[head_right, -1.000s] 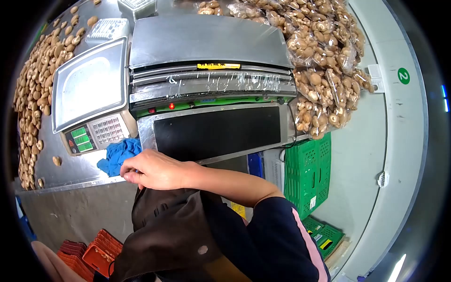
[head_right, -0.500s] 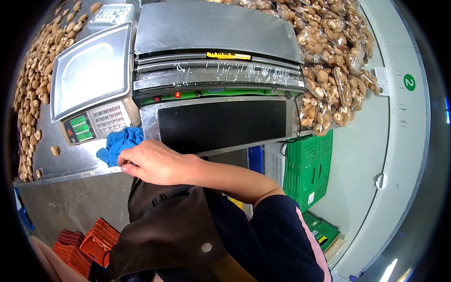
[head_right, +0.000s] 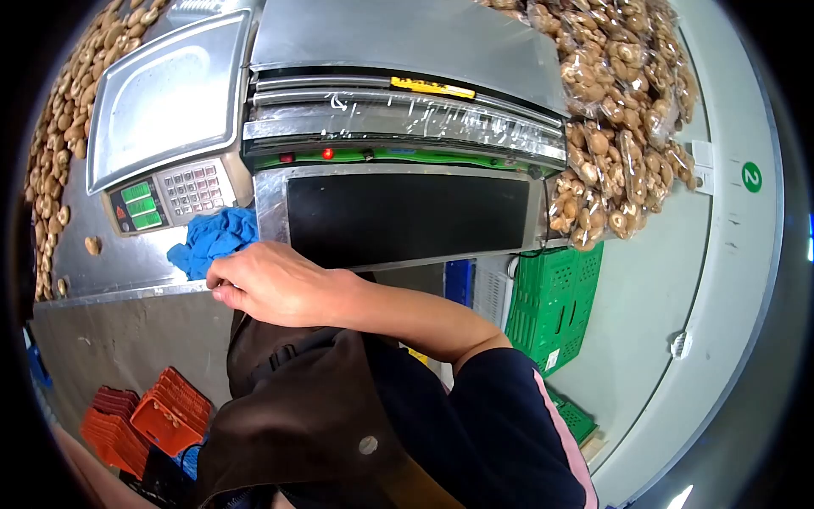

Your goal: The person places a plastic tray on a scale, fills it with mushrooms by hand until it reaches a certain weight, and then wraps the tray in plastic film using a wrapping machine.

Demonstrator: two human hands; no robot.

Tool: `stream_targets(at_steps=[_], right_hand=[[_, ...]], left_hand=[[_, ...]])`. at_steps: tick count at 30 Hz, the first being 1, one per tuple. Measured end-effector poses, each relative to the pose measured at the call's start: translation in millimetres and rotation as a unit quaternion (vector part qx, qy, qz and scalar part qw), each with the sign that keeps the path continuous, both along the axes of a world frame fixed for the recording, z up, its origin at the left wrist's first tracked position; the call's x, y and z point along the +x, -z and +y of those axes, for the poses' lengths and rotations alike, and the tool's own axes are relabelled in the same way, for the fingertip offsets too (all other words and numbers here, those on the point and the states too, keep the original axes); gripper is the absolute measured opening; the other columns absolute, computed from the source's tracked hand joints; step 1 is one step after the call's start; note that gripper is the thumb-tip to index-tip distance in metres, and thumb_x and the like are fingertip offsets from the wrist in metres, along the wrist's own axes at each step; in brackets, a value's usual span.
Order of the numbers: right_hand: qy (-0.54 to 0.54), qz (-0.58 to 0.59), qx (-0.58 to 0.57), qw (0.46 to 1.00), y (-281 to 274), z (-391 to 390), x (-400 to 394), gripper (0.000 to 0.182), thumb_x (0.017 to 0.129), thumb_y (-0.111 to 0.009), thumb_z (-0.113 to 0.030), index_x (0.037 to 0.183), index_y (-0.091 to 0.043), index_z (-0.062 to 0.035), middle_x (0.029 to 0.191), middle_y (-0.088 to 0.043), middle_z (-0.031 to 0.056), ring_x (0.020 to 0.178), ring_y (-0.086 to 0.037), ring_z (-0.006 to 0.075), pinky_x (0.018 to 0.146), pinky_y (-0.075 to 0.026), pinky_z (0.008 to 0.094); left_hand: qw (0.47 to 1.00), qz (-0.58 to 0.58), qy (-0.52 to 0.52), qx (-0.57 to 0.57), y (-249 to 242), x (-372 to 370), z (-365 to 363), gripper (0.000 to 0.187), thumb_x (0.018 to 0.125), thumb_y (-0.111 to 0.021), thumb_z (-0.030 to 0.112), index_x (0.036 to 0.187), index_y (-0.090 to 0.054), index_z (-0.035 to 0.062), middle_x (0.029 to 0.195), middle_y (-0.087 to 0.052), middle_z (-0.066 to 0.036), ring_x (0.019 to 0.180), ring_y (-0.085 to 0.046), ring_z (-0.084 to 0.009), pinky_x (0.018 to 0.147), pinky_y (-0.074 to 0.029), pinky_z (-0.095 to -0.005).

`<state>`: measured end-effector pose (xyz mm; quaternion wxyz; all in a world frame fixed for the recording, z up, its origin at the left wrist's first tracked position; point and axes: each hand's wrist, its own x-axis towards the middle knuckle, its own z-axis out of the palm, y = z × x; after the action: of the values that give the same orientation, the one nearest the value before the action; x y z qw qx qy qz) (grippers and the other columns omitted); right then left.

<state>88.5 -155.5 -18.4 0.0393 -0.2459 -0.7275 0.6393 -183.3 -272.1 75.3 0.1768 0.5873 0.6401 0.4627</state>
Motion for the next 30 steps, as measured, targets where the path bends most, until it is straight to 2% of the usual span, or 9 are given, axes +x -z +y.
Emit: stream_targets(at_steps=[2, 5, 15, 22, 24, 26, 27, 29, 30], right_hand=[[-0.006, -0.008, -0.001, 1.0, 2, 1, -6, 0.027, 0.095, -0.049, -0.022, 0.11, -0.057, -0.0006, 0.098, -0.064, 0.0181, 0.092, -0.062, 0.0333, 0.081, -0.049, 0.0413], [0.021, 0.03, 0.029, 0.999, 4, -2, -19, 0.018, 0.091, -0.055, -0.017, 0.094, -0.061, 0.0004, 0.08, -0.065, 0.0168, 0.075, -0.063, 0.0347, 0.069, -0.048, 0.0435], [0.085, -0.007, 0.084, 0.993, 8, -20, -114, 0.018, 0.09, -0.054, -0.015, 0.095, -0.061, -0.0001, 0.084, -0.066, 0.0173, 0.077, -0.062, 0.0356, 0.071, -0.047, 0.043], [0.094, -0.011, 0.039, 0.995, 9, -35, -251, 0.022, 0.091, -0.055, -0.019, 0.103, -0.061, -0.0017, 0.091, -0.066, 0.0187, 0.084, -0.063, 0.0365, 0.072, -0.049, 0.0428], [0.12, -0.001, 0.018, 0.993, 17, -39, -284, 0.021, 0.091, -0.055, -0.017, 0.105, -0.06, -0.0018, 0.091, -0.065, 0.0189, 0.084, -0.063, 0.0367, 0.072, -0.049, 0.0416], [0.123, -0.015, 0.011, 0.992, 15, -40, -310, 0.019, 0.091, -0.056, -0.014, 0.105, -0.059, -0.0016, 0.091, -0.065, 0.0182, 0.082, -0.063, 0.0343, 0.071, -0.049, 0.0391], [0.119, -0.025, 0.007, 0.993, 15, -37, -320, 0.018, 0.091, -0.056, -0.013, 0.105, -0.059, -0.0014, 0.09, -0.066, 0.0175, 0.081, -0.065, 0.0315, 0.07, -0.049, 0.0377], [0.119, -0.04, -0.008, 0.992, 15, -24, -335, 0.018, 0.091, -0.056, -0.011, 0.105, -0.06, -0.0014, 0.088, -0.066, 0.015, 0.079, -0.066, 0.0261, 0.069, -0.049, 0.0347], [0.124, -0.053, -0.012, 0.991, 15, -11, -341, 0.017, 0.091, -0.056, -0.01, 0.106, -0.06, -0.0013, 0.087, -0.066, 0.0138, 0.077, -0.066, 0.0234, 0.069, -0.049, 0.0332]], left_hand=[[1.0, 0.0, 0.0, -0.003, 1, -4, 0, 0.026, 0.081, -0.061, 0.01, 0.106, -0.056, 0.0018, 0.107, -0.056, -0.013, 0.098, -0.054, -0.0233, 0.086, -0.045, -0.0344], [1.0, -0.008, -0.001, -0.003, 6, -16, 1, 0.028, 0.081, -0.061, 0.01, 0.107, -0.055, 0.0017, 0.108, -0.056, -0.013, 0.099, -0.054, -0.0234, 0.086, -0.045, -0.0346], [0.998, -0.034, 0.031, 0.049, 13, -117, 4, 0.033, 0.081, -0.061, 0.01, 0.112, -0.054, 0.0014, 0.112, -0.056, -0.013, 0.103, -0.054, -0.024, 0.089, -0.045, -0.0351], [0.982, -0.101, -0.076, 0.142, -11, -244, 19, 0.037, 0.081, -0.062, 0.01, 0.115, -0.054, 0.0012, 0.115, -0.056, -0.014, 0.105, -0.054, -0.0244, 0.091, -0.045, -0.0355], [0.98, -0.12, -0.115, 0.107, 13, -272, 27, 0.038, 0.081, -0.062, 0.01, 0.116, -0.054, 0.0011, 0.116, -0.056, -0.014, 0.106, -0.054, -0.0245, 0.091, -0.045, -0.0356], [0.99, -0.087, -0.104, -0.026, 68, -293, 28, 0.039, 0.081, -0.062, 0.01, 0.117, -0.054, 0.001, 0.116, -0.056, -0.014, 0.107, -0.054, -0.0247, 0.092, -0.045, -0.0357], [0.991, -0.036, -0.07, -0.11, 106, -297, 22, 0.039, 0.081, -0.062, 0.01, 0.118, -0.053, 0.001, 0.117, -0.056, -0.014, 0.107, -0.054, -0.0247, 0.092, -0.045, -0.0358], [0.972, 0.111, 0.025, -0.207, 184, -297, 3, 0.059, 0.071, -0.076, 0.014, 0.124, -0.052, 0.0067, 0.133, -0.046, -0.018, 0.121, -0.046, -0.0338, 0.101, -0.04, -0.0418], [0.961, 0.166, 0.066, -0.209, 192, -302, 1, 0.054, 0.075, -0.071, 0.012, 0.125, -0.052, 0.008, 0.135, -0.042, -0.023, 0.124, -0.044, -0.0365, 0.1, -0.04, -0.0436]])
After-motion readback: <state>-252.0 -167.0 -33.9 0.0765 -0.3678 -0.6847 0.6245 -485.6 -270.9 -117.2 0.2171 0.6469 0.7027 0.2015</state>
